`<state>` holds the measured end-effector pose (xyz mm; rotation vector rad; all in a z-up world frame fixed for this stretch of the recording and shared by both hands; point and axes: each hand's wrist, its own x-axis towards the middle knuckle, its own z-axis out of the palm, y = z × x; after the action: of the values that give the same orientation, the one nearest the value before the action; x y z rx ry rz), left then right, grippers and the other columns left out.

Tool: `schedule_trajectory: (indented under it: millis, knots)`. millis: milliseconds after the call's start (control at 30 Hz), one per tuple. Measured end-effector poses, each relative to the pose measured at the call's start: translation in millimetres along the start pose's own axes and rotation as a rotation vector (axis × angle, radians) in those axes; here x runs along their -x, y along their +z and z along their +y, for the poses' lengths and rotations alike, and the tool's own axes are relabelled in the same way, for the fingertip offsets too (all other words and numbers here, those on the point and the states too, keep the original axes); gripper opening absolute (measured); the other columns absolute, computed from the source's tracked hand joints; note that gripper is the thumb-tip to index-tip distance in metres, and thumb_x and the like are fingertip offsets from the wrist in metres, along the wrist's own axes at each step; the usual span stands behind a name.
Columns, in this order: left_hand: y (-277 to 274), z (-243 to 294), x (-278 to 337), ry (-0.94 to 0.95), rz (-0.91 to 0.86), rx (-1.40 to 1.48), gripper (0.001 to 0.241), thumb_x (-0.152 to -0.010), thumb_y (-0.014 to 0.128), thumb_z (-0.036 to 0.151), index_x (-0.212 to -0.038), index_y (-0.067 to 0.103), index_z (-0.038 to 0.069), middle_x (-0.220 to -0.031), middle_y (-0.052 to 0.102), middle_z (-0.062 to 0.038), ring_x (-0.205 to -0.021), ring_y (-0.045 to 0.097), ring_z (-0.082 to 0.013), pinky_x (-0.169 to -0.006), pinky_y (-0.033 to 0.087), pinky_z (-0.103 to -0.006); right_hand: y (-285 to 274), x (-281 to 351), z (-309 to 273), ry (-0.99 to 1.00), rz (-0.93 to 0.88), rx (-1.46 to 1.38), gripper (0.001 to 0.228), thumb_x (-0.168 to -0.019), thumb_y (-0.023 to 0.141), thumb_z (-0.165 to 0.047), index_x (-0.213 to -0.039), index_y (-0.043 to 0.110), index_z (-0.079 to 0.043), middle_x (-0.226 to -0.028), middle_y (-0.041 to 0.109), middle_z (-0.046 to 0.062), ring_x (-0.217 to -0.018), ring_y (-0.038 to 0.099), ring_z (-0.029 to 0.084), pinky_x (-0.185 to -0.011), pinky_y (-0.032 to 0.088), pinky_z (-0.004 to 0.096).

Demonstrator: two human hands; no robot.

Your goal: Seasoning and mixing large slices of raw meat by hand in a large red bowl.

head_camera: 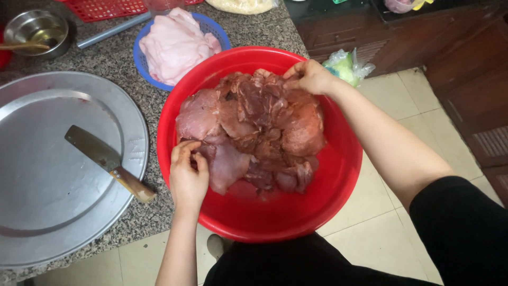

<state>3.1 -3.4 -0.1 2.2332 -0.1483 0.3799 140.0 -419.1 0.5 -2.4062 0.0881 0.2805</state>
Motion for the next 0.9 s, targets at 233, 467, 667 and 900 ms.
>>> schedule_trajectory:
  millis: [233, 467, 667, 900]
  knots:
    - [1, 1, -1, 0.000, 0.026, -0.001, 0.019, -0.089, 0.064, 0.011, -0.106, 0.071, 0.018, -0.113, 0.068, -0.001, -0.101, 0.072, -0.0310, -0.083, 0.059, -0.0425, 22, 50, -45, 0.154, -0.109, -0.371, 0.034, -0.106, 0.058, -0.025, -0.130, 0.061, -0.002, -0.077, 0.073, 0.025, -0.064, 0.076, 0.033, -0.068, 0.063, 0.041]
    - [3, -2, -1, 0.043, 0.042, 0.031, 0.022, -0.088, 0.065, 0.007, -0.107, 0.072, 0.016, -0.112, 0.068, -0.005, -0.104, 0.072, -0.0305, -0.085, 0.059, -0.0384, 125, 127, -61, 0.090, -0.079, 0.690, 0.074, -0.090, 0.058, -0.015, -0.159, 0.034, -0.004, -0.144, 0.045, 0.028, -0.136, 0.047, 0.049, -0.118, 0.030, 0.057]
    - [-3, 6, -1, 0.057, 0.011, 0.038, 0.023, -0.089, 0.064, 0.006, -0.109, 0.072, 0.013, -0.112, 0.069, -0.008, -0.105, 0.071, -0.0333, -0.085, 0.059, -0.0417, 109, 180, -89, 0.176, -0.246, 0.473, 0.053, -0.100, 0.055, -0.031, -0.151, 0.052, -0.017, -0.163, 0.029, 0.023, -0.150, 0.031, 0.046, -0.125, 0.006, 0.064]
    - [-3, 7, 0, 0.071, -0.016, 0.094, 0.021, -0.090, 0.065, 0.004, -0.109, 0.072, 0.012, -0.111, 0.069, -0.008, -0.104, 0.070, -0.0331, -0.085, 0.059, -0.0419, 101, 212, -10, 0.317, -0.204, 0.427, 0.044, -0.090, 0.063, -0.043, -0.117, 0.073, -0.009, -0.110, 0.077, 0.021, -0.112, 0.071, 0.040, -0.098, 0.055, 0.052]
